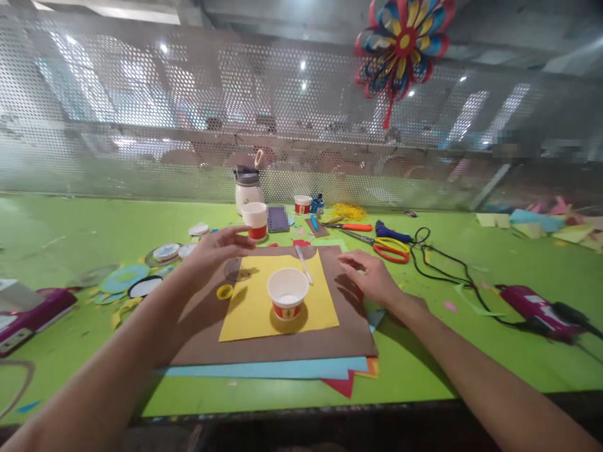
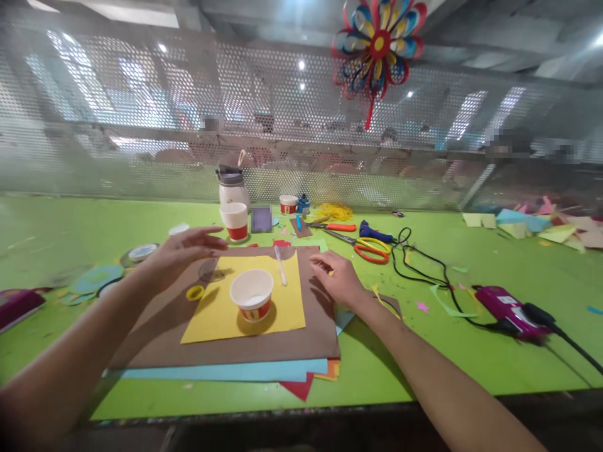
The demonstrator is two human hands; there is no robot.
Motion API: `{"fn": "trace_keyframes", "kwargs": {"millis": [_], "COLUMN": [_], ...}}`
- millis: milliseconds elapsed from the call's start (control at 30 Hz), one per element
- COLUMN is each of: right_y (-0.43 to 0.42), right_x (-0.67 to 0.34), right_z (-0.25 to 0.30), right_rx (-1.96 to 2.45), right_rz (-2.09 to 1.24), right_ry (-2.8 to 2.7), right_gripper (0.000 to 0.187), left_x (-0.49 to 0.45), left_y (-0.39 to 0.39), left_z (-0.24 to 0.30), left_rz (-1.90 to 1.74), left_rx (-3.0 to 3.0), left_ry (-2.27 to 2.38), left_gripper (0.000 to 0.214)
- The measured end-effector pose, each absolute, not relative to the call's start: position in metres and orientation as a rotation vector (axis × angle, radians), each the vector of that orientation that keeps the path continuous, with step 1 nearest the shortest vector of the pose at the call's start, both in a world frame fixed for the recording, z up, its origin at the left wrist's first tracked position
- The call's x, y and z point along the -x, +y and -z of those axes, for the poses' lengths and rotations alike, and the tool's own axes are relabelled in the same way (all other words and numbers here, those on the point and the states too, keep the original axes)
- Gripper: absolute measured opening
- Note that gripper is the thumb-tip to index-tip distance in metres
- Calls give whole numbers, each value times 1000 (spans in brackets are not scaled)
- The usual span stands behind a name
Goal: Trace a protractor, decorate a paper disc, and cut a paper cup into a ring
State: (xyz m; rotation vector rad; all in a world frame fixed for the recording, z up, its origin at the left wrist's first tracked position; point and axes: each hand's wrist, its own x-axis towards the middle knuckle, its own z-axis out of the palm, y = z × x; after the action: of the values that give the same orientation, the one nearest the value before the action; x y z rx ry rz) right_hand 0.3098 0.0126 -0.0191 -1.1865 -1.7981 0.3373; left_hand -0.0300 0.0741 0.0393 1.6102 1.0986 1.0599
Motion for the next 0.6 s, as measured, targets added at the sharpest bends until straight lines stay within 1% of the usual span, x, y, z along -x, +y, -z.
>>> {"fn": "trace_keyframes", "kwargs": {"millis": [33, 67, 133, 333, 467, 600], "right_y": [13, 12, 9, 1, 4, 5], "right_x": [-311, -312, -309, -295, -292, -289], "right_z": [21, 22, 23, 23, 25, 26], "right_rx": [1188, 1184, 1160, 1098, 1100, 1089], "right_rz": [-337, -340, -352, -357, -342, -340], "right_ry": [-1800, -1807, -1830, -1867, -1856, -1851], "right_gripper": [18, 18, 18, 21, 21, 20], "left_x": [30, 29, 25, 5, -3, -9], "left_y": [68, 62, 53, 38, 34, 35], "left_z": [-38, -37, -38, -45, -46, -38], "left_rz": [-957, -861, -737, -514, -447, -466], "left_rx": [-1629, -1643, -1676, -1785, -1871, -1884], "left_ry": [1032, 978, 880, 718, 740, 784], "left_gripper": [58, 63, 69, 82, 90, 99]}}
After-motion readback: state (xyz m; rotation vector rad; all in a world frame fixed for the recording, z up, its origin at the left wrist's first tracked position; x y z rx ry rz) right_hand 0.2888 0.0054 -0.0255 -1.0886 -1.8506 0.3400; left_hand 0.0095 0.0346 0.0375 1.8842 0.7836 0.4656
